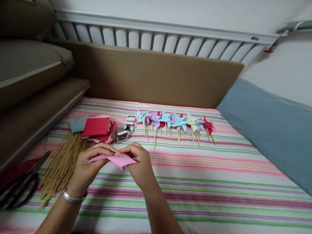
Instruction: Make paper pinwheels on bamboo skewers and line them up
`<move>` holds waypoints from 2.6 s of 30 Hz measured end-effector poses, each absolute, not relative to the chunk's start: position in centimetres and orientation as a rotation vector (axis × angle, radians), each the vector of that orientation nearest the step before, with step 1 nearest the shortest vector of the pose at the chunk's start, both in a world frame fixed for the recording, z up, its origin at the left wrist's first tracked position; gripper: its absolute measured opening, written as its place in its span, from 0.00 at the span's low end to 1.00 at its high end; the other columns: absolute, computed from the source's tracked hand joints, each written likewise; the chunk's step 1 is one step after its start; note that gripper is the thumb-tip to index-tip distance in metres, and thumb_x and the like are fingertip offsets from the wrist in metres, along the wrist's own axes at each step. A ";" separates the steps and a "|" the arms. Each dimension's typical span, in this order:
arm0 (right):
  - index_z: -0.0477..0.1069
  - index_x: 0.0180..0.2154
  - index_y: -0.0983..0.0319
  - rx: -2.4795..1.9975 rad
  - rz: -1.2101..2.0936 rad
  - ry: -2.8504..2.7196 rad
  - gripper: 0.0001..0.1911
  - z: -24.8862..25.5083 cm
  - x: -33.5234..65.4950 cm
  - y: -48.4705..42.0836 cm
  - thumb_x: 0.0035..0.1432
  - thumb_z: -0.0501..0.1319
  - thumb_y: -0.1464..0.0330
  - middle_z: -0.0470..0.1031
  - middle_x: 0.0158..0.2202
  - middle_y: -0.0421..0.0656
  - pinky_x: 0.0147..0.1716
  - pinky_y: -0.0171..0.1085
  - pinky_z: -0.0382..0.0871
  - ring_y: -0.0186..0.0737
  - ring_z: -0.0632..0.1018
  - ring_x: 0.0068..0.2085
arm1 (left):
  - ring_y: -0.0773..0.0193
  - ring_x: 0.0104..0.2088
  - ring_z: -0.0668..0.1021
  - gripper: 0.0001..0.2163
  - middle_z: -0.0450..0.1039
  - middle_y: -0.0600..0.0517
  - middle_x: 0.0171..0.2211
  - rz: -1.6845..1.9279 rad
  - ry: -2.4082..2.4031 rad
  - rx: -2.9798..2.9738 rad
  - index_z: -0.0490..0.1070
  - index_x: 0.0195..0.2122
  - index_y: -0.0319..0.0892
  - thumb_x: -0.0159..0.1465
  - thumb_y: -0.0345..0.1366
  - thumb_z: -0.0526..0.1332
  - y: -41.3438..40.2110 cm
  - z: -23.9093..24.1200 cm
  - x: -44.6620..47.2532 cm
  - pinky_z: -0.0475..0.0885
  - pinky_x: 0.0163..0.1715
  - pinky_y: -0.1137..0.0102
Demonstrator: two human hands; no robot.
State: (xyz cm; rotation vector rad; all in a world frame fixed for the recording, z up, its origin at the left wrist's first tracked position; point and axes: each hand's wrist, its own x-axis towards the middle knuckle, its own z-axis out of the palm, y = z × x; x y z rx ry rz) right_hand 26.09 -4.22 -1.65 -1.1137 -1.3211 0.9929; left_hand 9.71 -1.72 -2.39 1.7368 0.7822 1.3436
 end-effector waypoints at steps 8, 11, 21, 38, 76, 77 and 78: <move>0.76 0.28 0.60 -1.088 1.043 -1.275 0.04 -1.5 25.9 -4.3 0.45 0.66 0.72 0.69 0.28 0.40 0.21 0.33 0.65 0.34 0.72 0.26 | 0.64 0.33 0.79 0.04 0.79 0.54 0.30 1.347 0.793 1.714 0.76 0.29 0.47 0.56 0.30 0.64 -1.7 -2.4 9.7 0.61 0.56 0.57; 0.77 0.28 0.59 -1.111 0.990 -1.295 0.06 -1.2 26.0 -4.3 0.43 0.65 0.74 0.70 0.27 0.41 0.23 0.33 0.65 0.35 0.72 0.27 | 0.63 0.34 0.79 0.04 0.79 0.54 0.30 1.348 0.800 1.713 0.76 0.29 0.46 0.55 0.30 0.65 -1.6 -2.5 9.6 0.62 0.56 0.56; 0.78 0.28 0.59 -1.095 0.981 -1.301 0.06 -1.2 25.9 -4.3 0.44 0.65 0.73 0.70 0.28 0.41 0.22 0.32 0.66 0.35 0.72 0.28 | 0.62 0.34 0.79 0.02 0.79 0.52 0.30 1.337 0.813 1.706 0.76 0.29 0.45 0.55 0.32 0.65 -1.7 -2.3 9.5 0.62 0.56 0.55; 0.78 0.29 0.58 -1.108 0.932 -1.344 0.08 -1.4 25.9 -4.2 0.44 0.64 0.74 0.71 0.28 0.41 0.26 0.34 0.67 0.37 0.73 0.30 | 0.62 0.33 0.78 0.02 0.78 0.52 0.30 1.328 0.850 1.700 0.76 0.28 0.45 0.55 0.31 0.65 -1.7 -2.4 9.5 0.62 0.56 0.55; 0.78 0.30 0.57 -1.106 0.785 -1.388 0.12 -1.2 25.0 -4.8 0.48 0.61 0.79 0.73 0.28 0.40 0.33 0.35 0.67 0.37 0.75 0.32 | 0.65 0.30 0.78 0.05 0.78 0.56 0.27 1.388 0.890 1.635 0.75 0.27 0.45 0.54 0.28 0.63 -1.8 -2.3 9.6 0.61 0.57 0.54; 0.78 0.30 0.57 -1.108 0.783 -1.386 0.12 -1.2 24.9 -4.9 0.48 0.61 0.79 0.73 0.28 0.40 0.33 0.35 0.67 0.37 0.75 0.32 | 0.65 0.30 0.78 0.05 0.78 0.56 0.27 1.392 0.891 1.631 0.75 0.27 0.45 0.54 0.27 0.63 -1.8 -2.3 9.6 0.60 0.57 0.54; 0.78 0.30 0.57 -1.109 0.783 -1.384 0.12 -1.2 24.9 -4.9 0.48 0.60 0.79 0.73 0.28 0.40 0.33 0.35 0.67 0.37 0.75 0.32 | 0.65 0.31 0.78 0.05 0.78 0.56 0.27 1.394 0.890 1.630 0.75 0.27 0.45 0.54 0.27 0.63 -1.8 -2.3 9.6 0.60 0.57 0.54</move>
